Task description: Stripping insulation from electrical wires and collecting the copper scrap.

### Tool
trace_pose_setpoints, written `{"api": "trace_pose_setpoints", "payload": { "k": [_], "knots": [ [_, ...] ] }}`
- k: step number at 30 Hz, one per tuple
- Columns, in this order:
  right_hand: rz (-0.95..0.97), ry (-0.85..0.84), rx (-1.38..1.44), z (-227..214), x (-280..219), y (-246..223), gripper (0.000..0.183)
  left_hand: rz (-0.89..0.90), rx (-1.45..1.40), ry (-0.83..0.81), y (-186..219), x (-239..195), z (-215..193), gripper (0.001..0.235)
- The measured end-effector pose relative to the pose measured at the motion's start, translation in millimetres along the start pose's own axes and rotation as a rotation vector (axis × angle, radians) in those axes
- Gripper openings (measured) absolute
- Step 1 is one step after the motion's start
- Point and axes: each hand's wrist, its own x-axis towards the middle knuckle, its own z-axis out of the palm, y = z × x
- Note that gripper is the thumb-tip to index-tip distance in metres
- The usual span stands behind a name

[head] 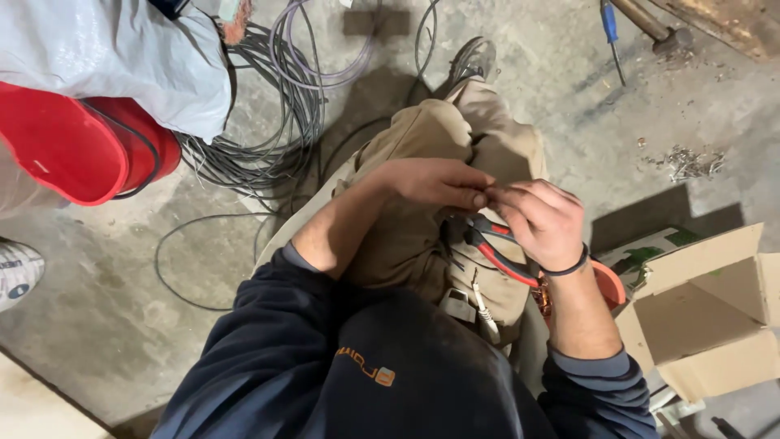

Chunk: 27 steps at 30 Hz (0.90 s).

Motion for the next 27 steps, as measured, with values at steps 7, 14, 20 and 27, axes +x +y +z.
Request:
{"api": "trace_pose_setpoints", "payload": {
  "k": [7,14,20,27],
  "knots": [
    [-0.183,-0.155,0.162,-19.4,16.0,8.4,0.009,-0.136,-0.295,-0.344,-5.9,16.0,14.4,0.045],
    [-0.400,-0.133,-0.047,-25.7,17.1,6.6,0.024,-0.052,-0.499,-0.430,-10.3,13.4,27.6,0.057],
    [-0.397,-0.188,-0.048,-17.7,7.7,1.1,0.029,0.022,-0.575,-0.489,-58.4,7.7,40.8,0.055],
    [-0.365,-0.166,0.034,-25.8,10.8,-8.3,0.017,0.133,-0.499,-0.397,-55.2,3.9,44.2,0.060]
  ]
}}
